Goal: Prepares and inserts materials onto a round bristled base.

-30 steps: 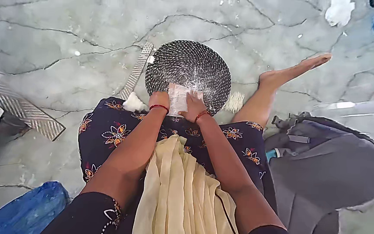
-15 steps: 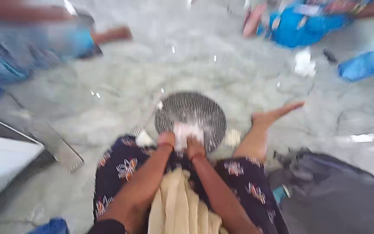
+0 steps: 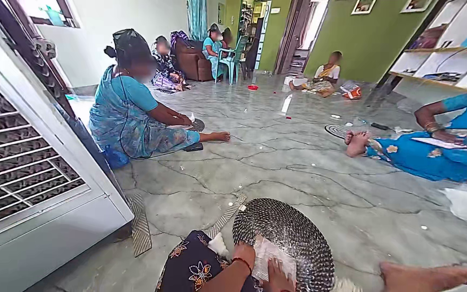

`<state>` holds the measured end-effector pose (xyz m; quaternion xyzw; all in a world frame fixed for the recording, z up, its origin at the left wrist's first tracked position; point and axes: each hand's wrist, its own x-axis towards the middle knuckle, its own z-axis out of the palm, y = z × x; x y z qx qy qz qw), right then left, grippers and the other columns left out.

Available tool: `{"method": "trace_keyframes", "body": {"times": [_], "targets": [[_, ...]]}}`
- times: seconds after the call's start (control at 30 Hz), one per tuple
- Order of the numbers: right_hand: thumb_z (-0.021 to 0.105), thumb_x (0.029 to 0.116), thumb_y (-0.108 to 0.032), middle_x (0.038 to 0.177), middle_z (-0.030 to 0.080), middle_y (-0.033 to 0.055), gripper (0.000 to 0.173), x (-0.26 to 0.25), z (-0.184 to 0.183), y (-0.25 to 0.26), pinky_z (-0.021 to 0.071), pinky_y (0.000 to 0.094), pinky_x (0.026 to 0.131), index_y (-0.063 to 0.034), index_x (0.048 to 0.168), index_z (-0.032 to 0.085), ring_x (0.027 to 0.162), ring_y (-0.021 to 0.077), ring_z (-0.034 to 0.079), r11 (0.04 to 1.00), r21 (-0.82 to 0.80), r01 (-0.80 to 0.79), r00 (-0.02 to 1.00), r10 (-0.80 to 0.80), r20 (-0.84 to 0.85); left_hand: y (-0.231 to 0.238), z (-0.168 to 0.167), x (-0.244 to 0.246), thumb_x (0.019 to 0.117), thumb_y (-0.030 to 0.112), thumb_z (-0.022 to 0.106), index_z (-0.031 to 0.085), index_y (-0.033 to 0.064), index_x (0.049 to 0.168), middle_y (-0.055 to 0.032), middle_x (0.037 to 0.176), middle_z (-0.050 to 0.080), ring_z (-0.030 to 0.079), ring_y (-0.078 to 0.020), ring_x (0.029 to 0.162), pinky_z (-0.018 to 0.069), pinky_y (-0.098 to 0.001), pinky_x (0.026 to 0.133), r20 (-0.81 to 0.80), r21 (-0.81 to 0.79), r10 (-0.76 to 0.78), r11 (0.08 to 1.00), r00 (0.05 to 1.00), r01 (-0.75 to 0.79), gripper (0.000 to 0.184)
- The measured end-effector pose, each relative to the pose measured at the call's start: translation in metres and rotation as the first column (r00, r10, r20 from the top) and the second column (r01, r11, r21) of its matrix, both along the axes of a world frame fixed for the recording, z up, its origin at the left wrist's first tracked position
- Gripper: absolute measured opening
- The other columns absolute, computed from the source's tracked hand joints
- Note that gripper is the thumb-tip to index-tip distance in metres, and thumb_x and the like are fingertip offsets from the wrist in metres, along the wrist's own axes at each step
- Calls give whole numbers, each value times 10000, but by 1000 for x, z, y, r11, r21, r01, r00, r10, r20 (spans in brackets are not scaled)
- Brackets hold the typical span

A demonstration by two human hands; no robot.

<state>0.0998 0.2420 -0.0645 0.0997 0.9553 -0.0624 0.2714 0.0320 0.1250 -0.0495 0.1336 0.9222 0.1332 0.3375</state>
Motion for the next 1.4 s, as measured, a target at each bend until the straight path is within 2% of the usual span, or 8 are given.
{"method": "trace_keyframes", "body": {"times": [0.13,0.4,0.53,0.7,0.8,0.97,1.27,1.4], "targets": [[561,1024,-248,1562,479,228,598,18,-50,-7,314,648,1176,25,1539,432,1438,441,462,997,21,70,955,-61,-291,-2,4,7,1011,46,567,617,-68,1357,-278,1525,500,440,-465,1446,372,-642,1171,17,4,-16,1000,1000,16,368],[784,866,-517,1731,30,205,1184,-19,11,1,132,657,1246,-32,1655,46,1602,392,65,997,40,-68,994,64,89,-10,6,-1,1035,71,541,628,-25,1365,-253,1510,526,464,-440,1434,396,-620,1158,-12,26,12,1000,1000,-12,354],[694,948,-500,1735,68,178,1015,-17,0,3,124,643,1254,-46,1655,125,1605,373,73,1000,3,-28,999,28,45,-5,4,-6,1019,77,568,635,-14,1362,-248,1521,518,461,-440,1438,407,-628,1149,20,31,57,998,998,-58,361],[532,1049,-431,1696,258,176,760,-3,-31,0,183,604,1257,-27,1629,253,1572,368,245,1000,15,-5,996,6,-94,-3,3,0,1021,52,550,609,-45,1381,-262,1534,498,439,-454,1452,401,-635,1155,32,34,69,997,997,-70,378],[586,1020,-405,1671,311,197,774,2,-37,-7,232,615,1235,-17,1618,284,1543,388,310,998,56,40,988,-31,-152,-6,6,7,1030,73,543,619,-62,1357,-267,1507,527,463,-448,1437,391,-629,1164,31,31,41,999,999,-42,362],[767,876,-530,1732,46,199,1170,-19,6,-2,108,652,1253,-47,1659,44,1603,379,75,994,67,-81,995,77,59,-7,5,0,1031,67,543,635,-45,1343,-261,1504,528,463,-447,1433,396,-621,1160,10,60,36,997,999,-37,345],[562,1056,-290,1691,215,245,711,14,-21,-14,184,591,1261,20,1615,252,1573,405,211,984,-122,130,985,-142,-95,3,-5,6,1028,163,585,613,-32,1377,-259,1487,547,523,-417,1396,455,-588,1128,-46,-103,9,995,999,-13,401],[678,978,-216,1699,190,241,776,6,-4,-17,175,626,1251,15,1604,283,1580,415,170,988,-110,111,992,-117,-48,2,-11,9,1046,147,545,636,-8,1358,-250,1475,563,531,-416,1391,463,-586,1118,-63,-148,-21,989,998,12,360]]}}
